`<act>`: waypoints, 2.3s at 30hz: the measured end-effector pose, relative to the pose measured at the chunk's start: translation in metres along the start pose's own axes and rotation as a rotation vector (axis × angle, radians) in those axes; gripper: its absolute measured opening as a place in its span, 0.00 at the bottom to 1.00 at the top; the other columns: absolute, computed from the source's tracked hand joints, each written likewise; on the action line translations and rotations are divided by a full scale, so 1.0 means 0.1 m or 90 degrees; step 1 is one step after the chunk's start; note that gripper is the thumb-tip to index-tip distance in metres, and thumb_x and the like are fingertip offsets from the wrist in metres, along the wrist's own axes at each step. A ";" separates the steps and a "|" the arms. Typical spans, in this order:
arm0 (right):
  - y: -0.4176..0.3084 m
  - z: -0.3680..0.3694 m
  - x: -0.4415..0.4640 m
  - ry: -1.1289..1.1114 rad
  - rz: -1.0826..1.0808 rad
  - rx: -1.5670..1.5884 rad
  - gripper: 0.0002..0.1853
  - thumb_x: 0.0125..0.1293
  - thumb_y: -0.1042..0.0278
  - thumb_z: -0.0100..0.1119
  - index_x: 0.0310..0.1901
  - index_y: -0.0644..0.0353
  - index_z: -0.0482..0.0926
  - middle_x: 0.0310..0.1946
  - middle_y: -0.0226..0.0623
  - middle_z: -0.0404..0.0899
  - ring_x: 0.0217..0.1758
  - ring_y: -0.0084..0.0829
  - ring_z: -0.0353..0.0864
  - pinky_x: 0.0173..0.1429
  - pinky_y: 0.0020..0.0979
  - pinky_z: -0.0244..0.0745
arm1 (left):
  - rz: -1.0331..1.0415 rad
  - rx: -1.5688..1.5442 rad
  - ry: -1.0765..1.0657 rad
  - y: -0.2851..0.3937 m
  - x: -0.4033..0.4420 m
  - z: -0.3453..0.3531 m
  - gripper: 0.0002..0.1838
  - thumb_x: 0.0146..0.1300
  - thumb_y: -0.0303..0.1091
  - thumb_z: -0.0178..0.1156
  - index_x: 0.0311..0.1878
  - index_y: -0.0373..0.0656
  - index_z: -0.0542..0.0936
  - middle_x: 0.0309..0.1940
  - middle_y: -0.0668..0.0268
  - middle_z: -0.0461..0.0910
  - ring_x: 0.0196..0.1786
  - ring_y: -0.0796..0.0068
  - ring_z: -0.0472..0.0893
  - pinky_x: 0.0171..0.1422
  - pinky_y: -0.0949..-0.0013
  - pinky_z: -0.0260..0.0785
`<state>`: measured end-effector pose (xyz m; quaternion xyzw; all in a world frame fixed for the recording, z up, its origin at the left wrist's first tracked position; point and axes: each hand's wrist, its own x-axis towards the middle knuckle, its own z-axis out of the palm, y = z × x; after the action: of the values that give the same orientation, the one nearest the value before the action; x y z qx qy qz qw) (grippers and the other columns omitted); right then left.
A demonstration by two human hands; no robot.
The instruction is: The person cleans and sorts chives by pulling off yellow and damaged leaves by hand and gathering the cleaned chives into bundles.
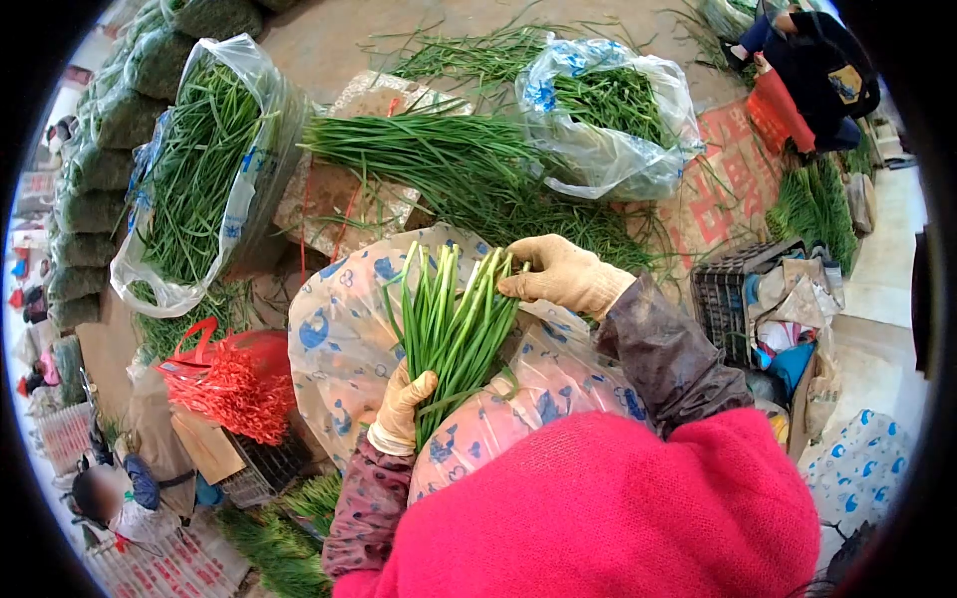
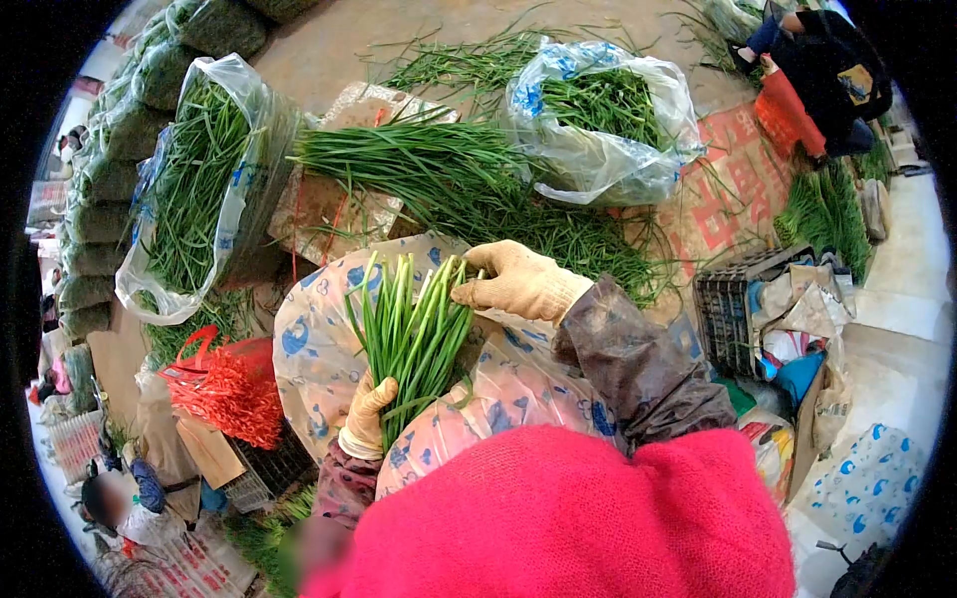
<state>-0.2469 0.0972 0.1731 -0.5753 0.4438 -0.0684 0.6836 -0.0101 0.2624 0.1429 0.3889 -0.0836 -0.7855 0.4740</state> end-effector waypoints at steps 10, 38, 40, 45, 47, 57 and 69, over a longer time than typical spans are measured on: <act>-0.01 -0.38 -0.11 0.240 -0.245 -0.423 0.09 0.52 0.69 0.66 0.34 0.63 0.82 0.44 0.41 0.82 0.47 0.39 0.81 0.51 0.33 0.76 | -0.018 0.060 0.011 -0.01 0.00 0.00 0.33 0.58 0.41 0.67 0.63 0.37 0.68 0.54 0.61 0.77 0.54 0.68 0.78 0.60 0.65 0.69; 0.09 -0.09 0.17 -0.030 0.026 -0.069 0.20 0.56 0.56 0.62 0.45 0.61 0.83 0.34 0.36 0.84 0.39 0.28 0.80 0.49 0.28 0.73 | -0.028 0.046 -0.016 0.01 0.00 0.01 0.34 0.57 0.39 0.68 0.64 0.37 0.67 0.54 0.60 0.77 0.54 0.68 0.78 0.60 0.65 0.70; 0.12 0.00 0.16 0.057 -0.015 0.136 0.15 0.56 0.65 0.62 0.41 0.66 0.83 0.35 0.37 0.83 0.40 0.26 0.79 0.49 0.27 0.73 | -0.034 0.039 -0.022 0.01 0.00 -0.01 0.33 0.57 0.39 0.69 0.63 0.38 0.68 0.54 0.61 0.78 0.54 0.68 0.78 0.60 0.65 0.70; 0.24 -0.09 0.16 0.245 -0.044 0.610 0.09 0.59 0.71 0.61 0.37 0.70 0.81 0.41 0.42 0.81 0.42 0.32 0.80 0.48 0.34 0.76 | -0.034 0.049 -0.035 -0.02 0.00 -0.05 0.32 0.57 0.38 0.68 0.63 0.38 0.69 0.54 0.60 0.77 0.54 0.69 0.78 0.60 0.65 0.70; 0.47 -0.41 0.13 0.237 -0.155 0.692 0.10 0.61 0.68 0.61 0.38 0.68 0.80 0.43 0.39 0.80 0.40 0.31 0.80 0.46 0.35 0.77 | -0.030 0.042 -0.042 -0.01 -0.01 -0.05 0.32 0.57 0.38 0.68 0.62 0.37 0.69 0.54 0.60 0.77 0.55 0.69 0.78 0.60 0.65 0.70; 0.51 -0.16 -0.16 -0.084 -0.078 -0.084 0.54 0.45 0.67 0.74 0.73 0.59 0.49 0.71 0.42 0.57 0.73 0.30 0.55 0.70 0.36 0.61 | -0.008 0.029 -0.034 0.06 0.07 -0.06 0.34 0.55 0.41 0.70 0.62 0.39 0.69 0.52 0.63 0.77 0.51 0.72 0.78 0.57 0.68 0.70; -0.03 0.42 0.44 -0.194 -0.204 0.520 0.62 0.37 0.60 0.83 0.74 0.43 0.50 0.63 0.38 0.68 0.63 0.29 0.70 0.64 0.34 0.69 | 0.014 0.303 -0.059 0.23 0.06 0.13 0.29 0.71 0.47 0.51 0.67 0.37 0.65 0.56 0.68 0.74 0.55 0.78 0.72 0.60 0.73 0.64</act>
<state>-0.1907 0.1003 0.1502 -0.3234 0.1803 -0.2571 0.8926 -0.0050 0.2422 0.1598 0.4523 -0.2926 -0.7553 0.3732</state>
